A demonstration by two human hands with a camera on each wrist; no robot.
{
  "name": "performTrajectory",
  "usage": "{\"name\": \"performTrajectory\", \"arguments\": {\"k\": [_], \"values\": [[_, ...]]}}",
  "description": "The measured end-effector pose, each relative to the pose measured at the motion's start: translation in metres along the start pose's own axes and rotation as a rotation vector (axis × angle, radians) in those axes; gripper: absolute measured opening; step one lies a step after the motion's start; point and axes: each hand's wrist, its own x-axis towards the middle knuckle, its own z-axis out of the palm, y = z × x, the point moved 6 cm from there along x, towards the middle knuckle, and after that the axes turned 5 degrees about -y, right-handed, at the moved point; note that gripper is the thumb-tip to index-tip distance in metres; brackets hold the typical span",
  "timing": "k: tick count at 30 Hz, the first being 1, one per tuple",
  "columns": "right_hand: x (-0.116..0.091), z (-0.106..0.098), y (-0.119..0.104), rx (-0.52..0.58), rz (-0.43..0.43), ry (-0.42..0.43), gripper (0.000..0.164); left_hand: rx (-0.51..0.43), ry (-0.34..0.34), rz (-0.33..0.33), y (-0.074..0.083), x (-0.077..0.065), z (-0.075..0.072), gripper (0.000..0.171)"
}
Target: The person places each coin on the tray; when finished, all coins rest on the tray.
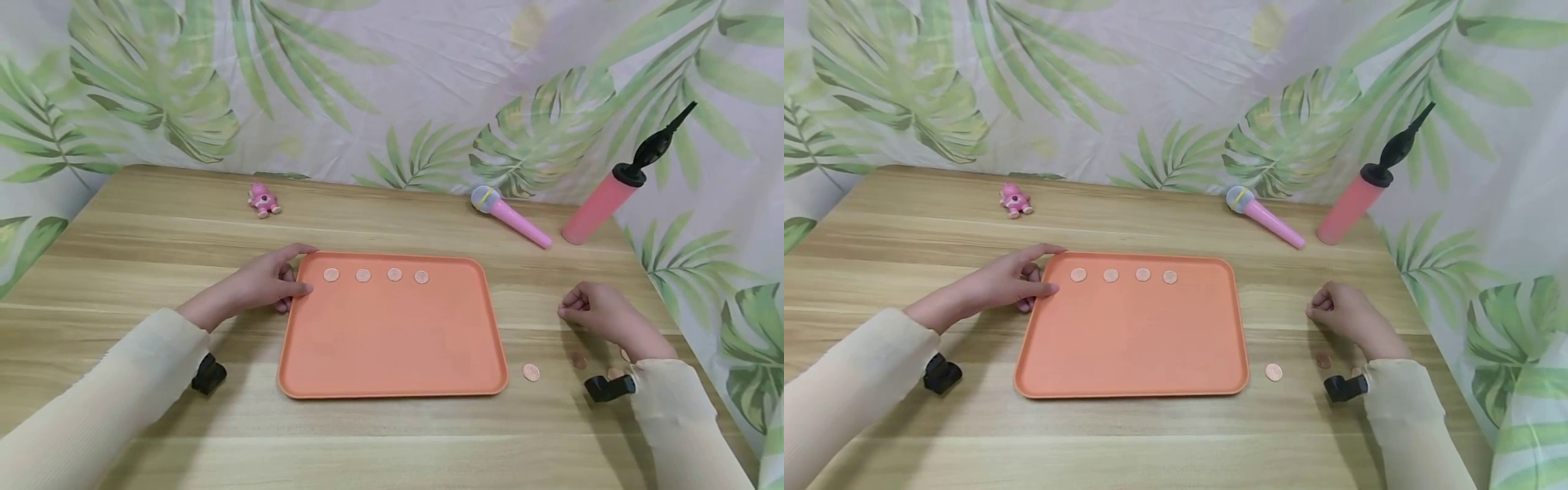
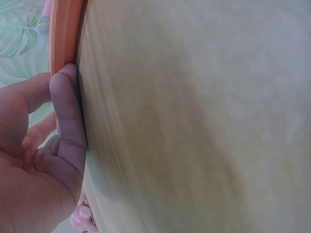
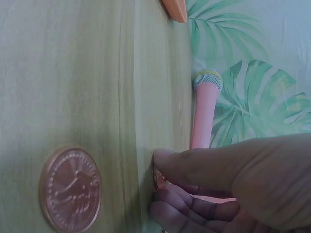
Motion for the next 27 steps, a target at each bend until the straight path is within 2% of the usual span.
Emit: {"name": "performTrajectory", "arguments": {"k": [12, 18, 23, 25, 27], "values": [[-0.004, 0.001, 0.005, -0.031, 0.014, 0.01, 0.024, -0.013, -0.003, -0.007, -0.001, 0.001, 0.0, 0.074], [-0.01, 0.006, -0.001, 0.005, -0.018, 0.021, 0.019, -0.019, -0.007, -0.004, -0.001, 0.001, 0.001, 0.074], [-0.012, 0.006, -0.004, 0.015, -0.059, 0.073, 0.017, -0.015, -0.008, 0.004, -0.001, 0.001, 0.0, 0.074], [-0.012, 0.007, -0.004, 0.068, -0.066, 0.081, 0.019, -0.017, -0.009, 0.003, -0.001, 0.001, 0.0, 0.074], [-0.011, 0.008, -0.002, 0.171, -0.066, 0.079, 0.023, -0.02, -0.011, 0.002, -0.001, 0.002, 0.0, 0.074]]}}
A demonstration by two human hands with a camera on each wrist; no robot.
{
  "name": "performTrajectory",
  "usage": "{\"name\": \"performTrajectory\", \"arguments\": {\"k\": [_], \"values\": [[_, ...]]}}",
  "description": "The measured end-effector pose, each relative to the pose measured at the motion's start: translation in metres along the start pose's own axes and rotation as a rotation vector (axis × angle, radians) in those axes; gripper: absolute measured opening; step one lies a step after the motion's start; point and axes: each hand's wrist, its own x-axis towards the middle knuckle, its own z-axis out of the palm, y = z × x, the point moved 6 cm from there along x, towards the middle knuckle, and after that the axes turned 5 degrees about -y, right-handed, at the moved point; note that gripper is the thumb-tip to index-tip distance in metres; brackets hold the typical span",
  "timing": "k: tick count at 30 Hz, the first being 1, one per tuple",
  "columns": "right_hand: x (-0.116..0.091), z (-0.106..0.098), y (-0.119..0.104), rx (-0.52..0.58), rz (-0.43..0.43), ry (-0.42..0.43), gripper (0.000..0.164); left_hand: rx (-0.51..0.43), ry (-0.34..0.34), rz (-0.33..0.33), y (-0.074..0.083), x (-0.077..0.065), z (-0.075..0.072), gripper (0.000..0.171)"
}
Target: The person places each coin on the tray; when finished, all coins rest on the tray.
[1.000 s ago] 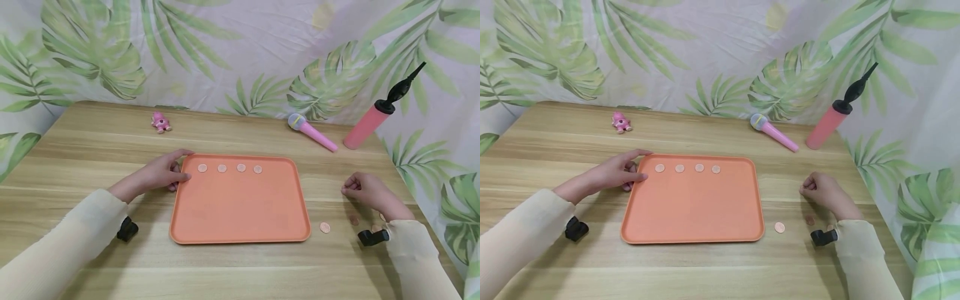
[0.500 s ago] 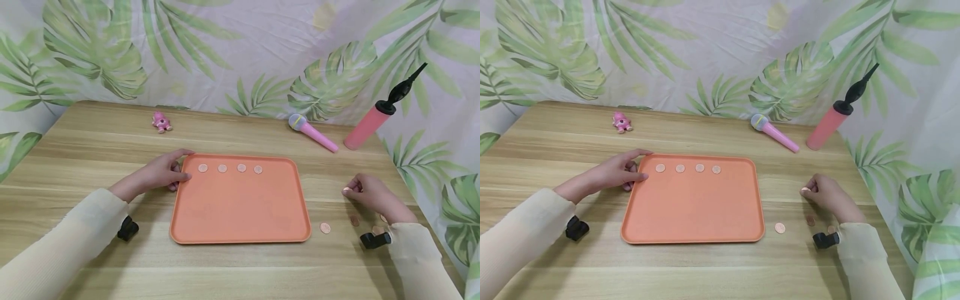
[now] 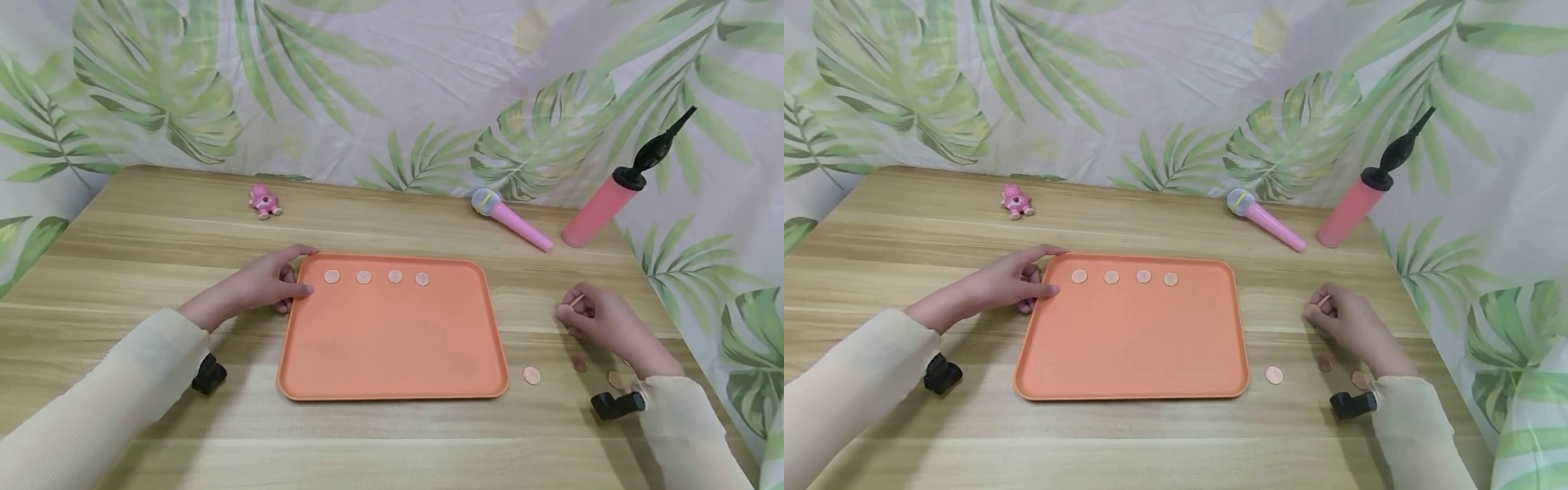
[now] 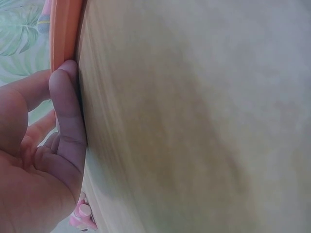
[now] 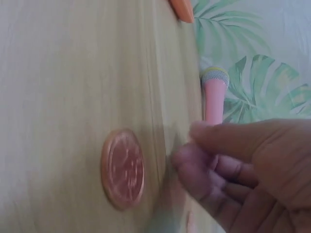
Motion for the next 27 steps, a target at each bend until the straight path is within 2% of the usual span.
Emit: {"name": "performTrajectory", "arguments": {"k": [6, 10, 17, 27], "values": [[0.005, 0.008, 0.001, 0.406, 0.029, -0.045, 0.037, -0.011, -0.001, 0.005, -0.001, -0.001, 0.0, 0.074], [0.013, 0.015, -0.006, 0.53, 0.054, -0.073, 0.038, -0.009, 0.001, 0.0, 0.0, -0.001, 0.0, 0.074], [0.03, 0.027, -0.027, 0.626, -0.006, -0.107, 0.031, 0.002, 0.006, -0.008, 0.001, -0.001, -0.001, 0.073], [0.053, 0.042, -0.064, 0.635, -0.04, -0.137, 0.027, -0.004, 0.009, -0.008, 0.001, -0.002, 0.0, 0.073]]}}
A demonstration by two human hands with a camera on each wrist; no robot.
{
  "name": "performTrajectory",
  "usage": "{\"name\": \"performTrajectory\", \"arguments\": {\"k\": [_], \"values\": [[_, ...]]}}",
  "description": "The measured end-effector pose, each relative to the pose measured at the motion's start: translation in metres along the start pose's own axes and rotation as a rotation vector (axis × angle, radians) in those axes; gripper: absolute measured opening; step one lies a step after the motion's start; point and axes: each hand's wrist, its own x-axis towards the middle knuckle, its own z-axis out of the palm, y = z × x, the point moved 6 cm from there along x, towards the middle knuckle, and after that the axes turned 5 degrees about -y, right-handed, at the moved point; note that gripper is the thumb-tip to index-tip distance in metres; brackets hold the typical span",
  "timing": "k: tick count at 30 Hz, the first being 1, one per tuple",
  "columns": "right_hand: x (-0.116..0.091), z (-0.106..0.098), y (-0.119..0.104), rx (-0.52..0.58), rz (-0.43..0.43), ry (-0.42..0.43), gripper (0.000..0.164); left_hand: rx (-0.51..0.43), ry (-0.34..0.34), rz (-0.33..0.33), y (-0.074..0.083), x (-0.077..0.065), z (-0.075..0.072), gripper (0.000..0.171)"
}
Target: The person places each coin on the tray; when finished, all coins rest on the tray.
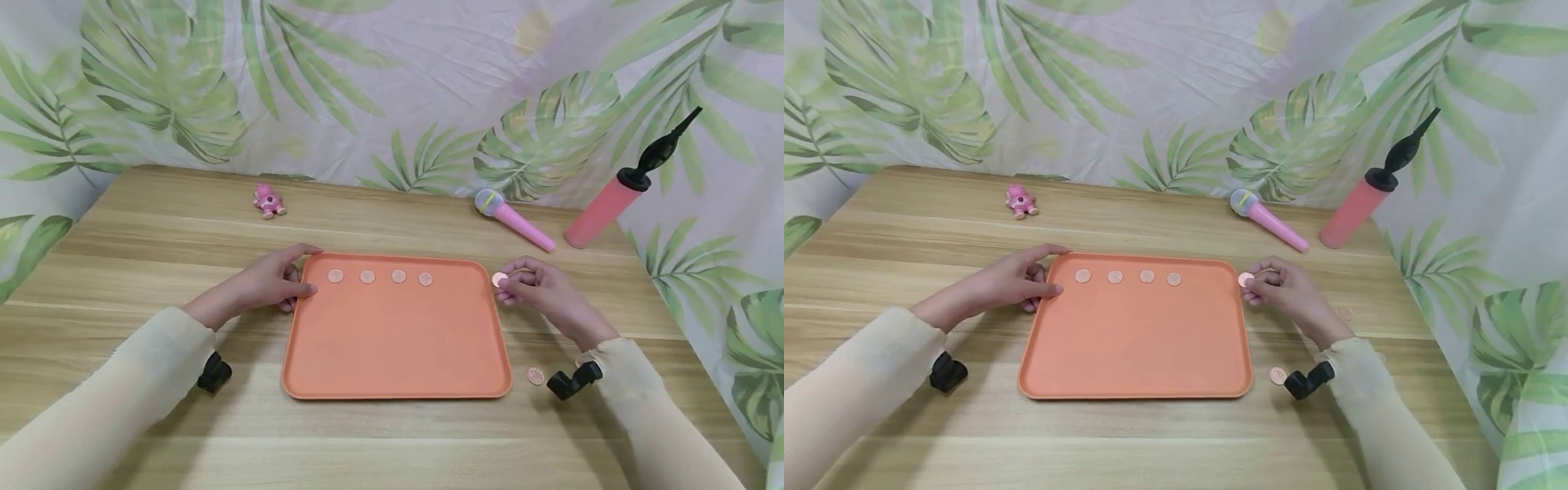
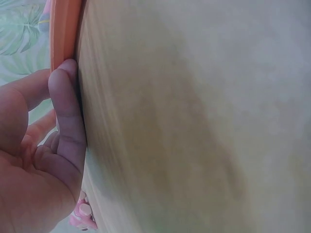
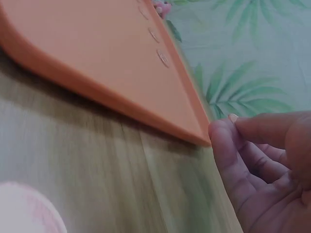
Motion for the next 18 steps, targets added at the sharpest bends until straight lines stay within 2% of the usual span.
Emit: {"name": "performTrajectory", "arguments": {"k": [4, 8, 18], "values": [[0.011, 0.012, -0.007, -0.033, -0.016, -0.013, 0.028, -0.001, -0.01, 0.019, 0.0, 0.001, -0.001, 0.073], [0.021, 0.023, -0.015, -0.111, -0.021, -0.033, 0.03, 0.006, -0.013, 0.021, 0.0, 0.002, -0.002, 0.072], [0.04, 0.052, -0.033, -0.451, -0.11, -0.031, 0.017, -0.002, -0.016, 0.019, 0.0, 0.001, 0.0, 0.072]]}}
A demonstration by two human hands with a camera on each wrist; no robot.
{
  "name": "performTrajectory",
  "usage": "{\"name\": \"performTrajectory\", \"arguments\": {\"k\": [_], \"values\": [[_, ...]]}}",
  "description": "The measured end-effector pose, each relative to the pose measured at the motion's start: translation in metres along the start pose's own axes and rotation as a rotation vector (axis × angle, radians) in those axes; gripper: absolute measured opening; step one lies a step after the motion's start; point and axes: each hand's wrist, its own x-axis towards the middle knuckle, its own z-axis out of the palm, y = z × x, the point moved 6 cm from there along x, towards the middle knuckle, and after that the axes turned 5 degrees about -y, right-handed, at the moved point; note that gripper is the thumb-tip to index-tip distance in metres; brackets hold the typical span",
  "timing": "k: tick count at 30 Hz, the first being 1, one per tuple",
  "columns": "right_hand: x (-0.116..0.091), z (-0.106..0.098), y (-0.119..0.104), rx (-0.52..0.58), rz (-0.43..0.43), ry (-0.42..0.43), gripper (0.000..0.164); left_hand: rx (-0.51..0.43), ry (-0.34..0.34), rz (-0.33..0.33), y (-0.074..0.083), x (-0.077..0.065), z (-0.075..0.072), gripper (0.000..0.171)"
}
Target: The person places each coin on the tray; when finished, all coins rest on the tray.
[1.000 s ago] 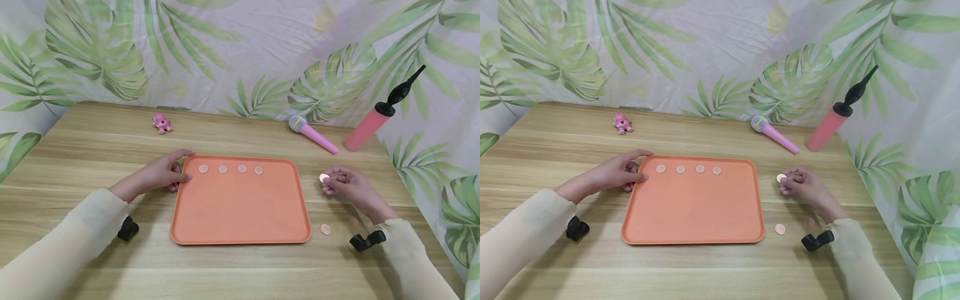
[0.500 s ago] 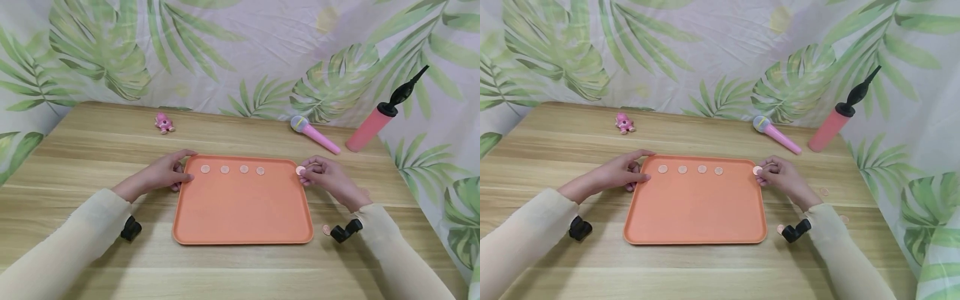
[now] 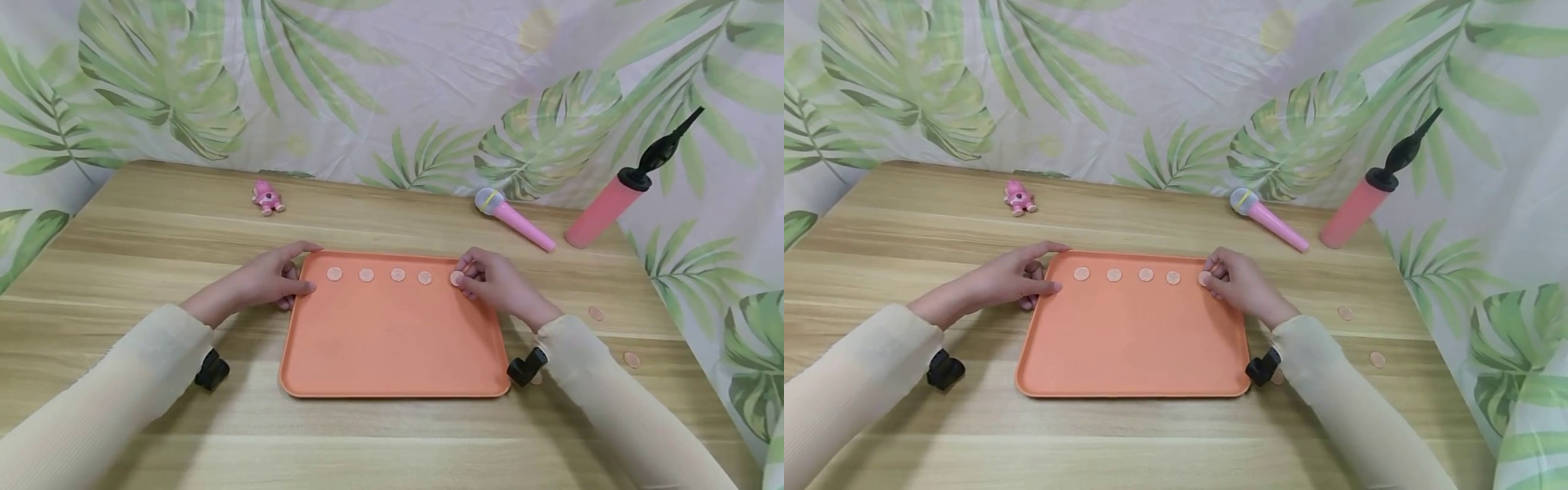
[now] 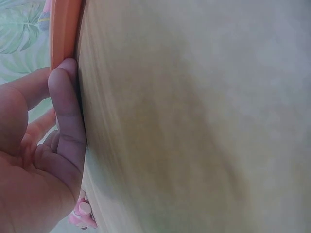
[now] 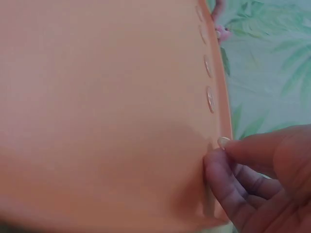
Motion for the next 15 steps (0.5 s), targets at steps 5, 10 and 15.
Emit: {"name": "performTrajectory", "arguments": {"k": [5, 10, 15], "values": [[0.0035, 0.0025, -0.0045, -0.14, -0.019, 0.016, 0.012, -0.002, -0.001, 0.001, 0.0, 0.0013, 0.0001, 0.072], [0.005, 0.0039, -0.0069, -0.22, -0.039, 0.032, 0.01, 0.003, 0.003, -0.003, 0.0001, 0.0013, 0.0001, 0.072], [0.006, 0.004, -0.0081, -0.238, -0.051, 0.024, 0.008, 0.009, 0.006, -0.002, 0.0006, 0.0014, -0.0003, 0.072]]}}
